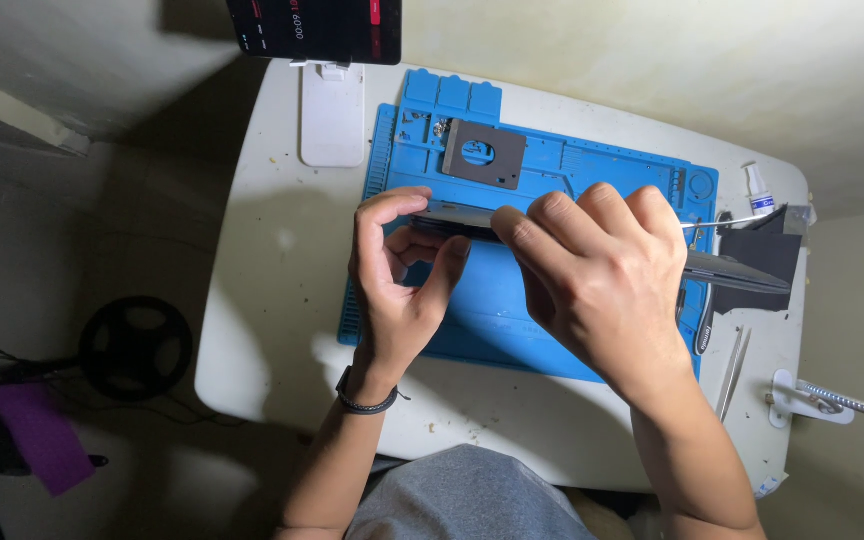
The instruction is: Disassembling a laptop by prying the case open and removing internal components
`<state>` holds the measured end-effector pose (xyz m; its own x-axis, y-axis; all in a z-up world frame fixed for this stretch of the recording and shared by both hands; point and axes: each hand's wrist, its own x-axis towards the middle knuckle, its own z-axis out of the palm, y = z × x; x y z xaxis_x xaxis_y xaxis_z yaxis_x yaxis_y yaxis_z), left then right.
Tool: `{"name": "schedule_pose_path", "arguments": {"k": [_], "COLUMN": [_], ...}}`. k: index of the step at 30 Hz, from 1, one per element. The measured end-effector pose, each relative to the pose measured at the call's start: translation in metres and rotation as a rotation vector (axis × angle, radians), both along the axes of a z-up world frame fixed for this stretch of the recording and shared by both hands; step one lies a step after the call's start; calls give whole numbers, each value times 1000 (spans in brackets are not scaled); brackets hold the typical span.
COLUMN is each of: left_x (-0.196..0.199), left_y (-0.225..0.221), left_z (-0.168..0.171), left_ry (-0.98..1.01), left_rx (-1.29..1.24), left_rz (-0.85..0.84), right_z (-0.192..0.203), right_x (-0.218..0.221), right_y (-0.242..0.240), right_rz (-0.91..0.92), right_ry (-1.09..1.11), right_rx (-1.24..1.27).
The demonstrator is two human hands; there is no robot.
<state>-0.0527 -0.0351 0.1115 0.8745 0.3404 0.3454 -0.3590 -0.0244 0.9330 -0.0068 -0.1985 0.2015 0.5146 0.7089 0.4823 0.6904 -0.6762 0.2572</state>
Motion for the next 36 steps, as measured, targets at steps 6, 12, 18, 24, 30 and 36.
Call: {"name": "schedule_pose_path", "arguments": {"k": [6, 12, 18, 24, 30, 36], "left_x": [-3, -2, -3, 0, 2, 4], "left_y": [0, -4, -10, -15, -12, -9], "left_z": [-4, -15, -10, -26, -27, -8], "left_ry": [-3, -1, -28, -85, -120, -130], "left_rx": [22, -27, 50, 82, 116, 227], "left_rz": [8, 48, 103, 168, 174, 240], "right_z": [2, -1, -7, -10, -11, -9], "right_x": [-4, -7, -2, 0, 0, 4], "right_y": [12, 25, 22, 25, 25, 25], "right_rz": [13, -19, -33, -62, -82, -82], "right_ry": [-99, -127, 17, 81, 67, 83], "right_rx": [-26, -62, 20, 107, 77, 85]}}
